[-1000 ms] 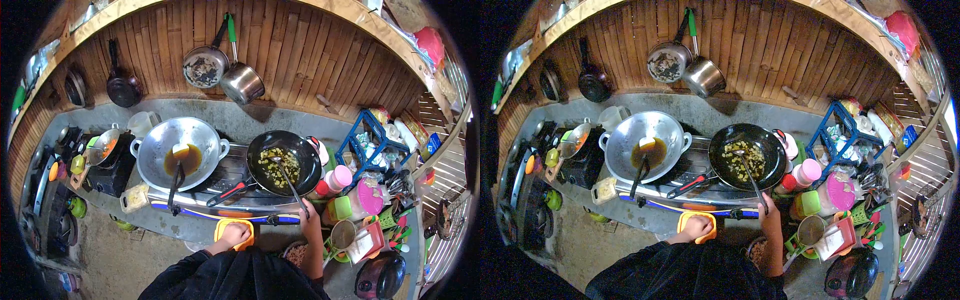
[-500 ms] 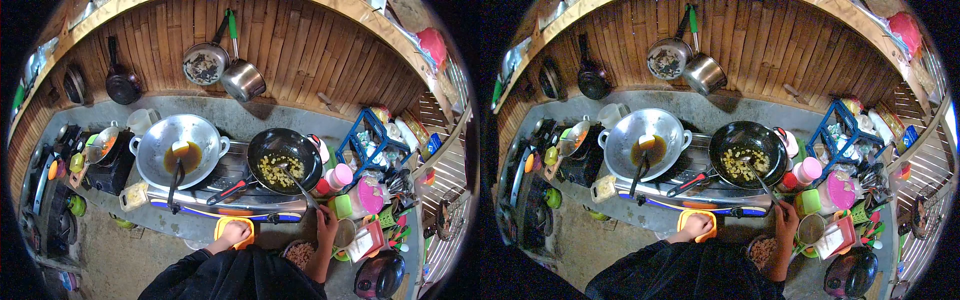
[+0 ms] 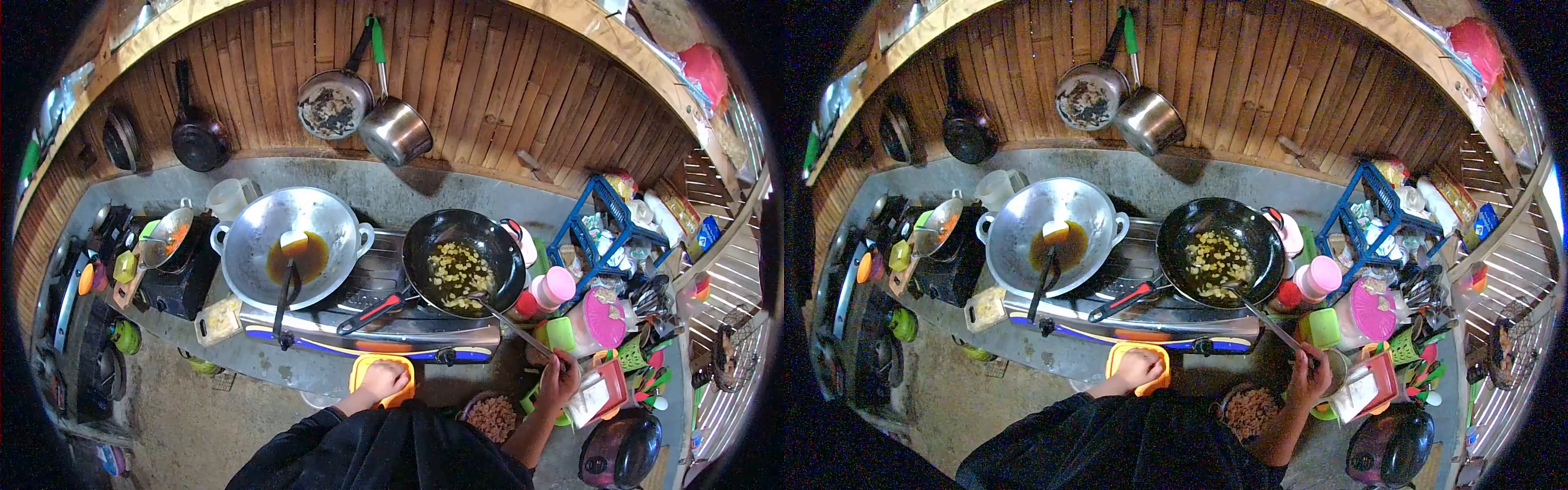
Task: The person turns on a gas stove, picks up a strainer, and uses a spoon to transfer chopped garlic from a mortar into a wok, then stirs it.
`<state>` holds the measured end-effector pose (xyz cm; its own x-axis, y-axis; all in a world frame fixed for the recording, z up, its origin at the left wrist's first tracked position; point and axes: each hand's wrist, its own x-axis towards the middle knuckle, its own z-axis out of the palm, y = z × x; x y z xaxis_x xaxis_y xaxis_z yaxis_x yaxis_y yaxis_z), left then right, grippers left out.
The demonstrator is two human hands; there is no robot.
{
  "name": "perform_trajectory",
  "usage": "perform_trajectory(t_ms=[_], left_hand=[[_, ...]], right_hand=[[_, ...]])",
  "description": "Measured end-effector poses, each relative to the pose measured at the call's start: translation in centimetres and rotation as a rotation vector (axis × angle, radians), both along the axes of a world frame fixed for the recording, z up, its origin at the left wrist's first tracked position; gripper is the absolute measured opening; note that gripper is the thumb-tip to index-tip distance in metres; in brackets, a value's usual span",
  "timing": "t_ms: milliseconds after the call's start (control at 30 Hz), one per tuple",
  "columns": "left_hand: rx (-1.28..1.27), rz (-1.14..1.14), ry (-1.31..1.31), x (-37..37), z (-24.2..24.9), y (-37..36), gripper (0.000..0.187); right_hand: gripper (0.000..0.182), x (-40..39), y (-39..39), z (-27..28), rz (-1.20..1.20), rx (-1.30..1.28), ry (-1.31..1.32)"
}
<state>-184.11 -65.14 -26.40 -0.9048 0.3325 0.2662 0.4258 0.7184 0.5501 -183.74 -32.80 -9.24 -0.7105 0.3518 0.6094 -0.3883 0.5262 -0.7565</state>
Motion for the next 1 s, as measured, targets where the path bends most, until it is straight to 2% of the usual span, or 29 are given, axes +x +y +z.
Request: perform_trajectory(t_ms=[67,167,400,467,500,633,667,733,767,833,1000], left_hand=[[0.007,-0.012,-0.018,0.0,0.1,0.0,0.024],[-0.001,-0.002,0.009,0.0,-0.1,0.0,0.024],[0.003,-0.014,-0.024,0.0,0.1,0.0,0.024],[-0.006,-0.001,-0.011,0.0,-0.1,0.0,0.023],[-0.007,0.000,-0.011,0.0,-0.2,0.0,0.023],[0.002,0.009,-0.001,0.0,-0.6,0.1,0.022],[-0.001,0.012,-0.006,0.0,-0.5,0.1,0.022],[-0.004,0.007,-0.013,0.0,-0.3,0.1,0.023],[-0.005,0.002,-0.020,0.0,-0.2,0.0,0.023],[-0.015,0.004,-0.012,0.0,-0.1,0.1,0.024],[-0.011,0.006,0.009,-0.1,-0.4,0.1,0.025]], right_hand=[[0.012,0.1,-1.4,1.3,0.007,-0.119,-0.067],[0.013,-0.9,-1.6,-0.1,-0.010,-0.213,-0.132],[0.017,-3.4,-2.2,-2.9,0.039,-0.225,-0.327],[0.020,-4.5,-2.4,-4.5,0.078,-0.036,-0.249],[0.021,-4.6,-2.7,-4.5,0.069,-0.064,-0.345],[0.024,-4.9,-3.6,-4.6,0.137,-0.066,-0.448],[0.024,-5.2,-3.6,-5.5,0.137,-0.067,-0.448],[0.026,-5.7,-3.8,-6.5,0.188,0.107,-0.174],[0.026,-5.5,-3.7,-6.5,0.187,0.106,-0.176],[0.029,-4.9,-3.6,-6.0,0.210,-0.027,-0.471],[0.029,-3.9,-3.3,-4.3,0.225,-0.106,-0.502]])
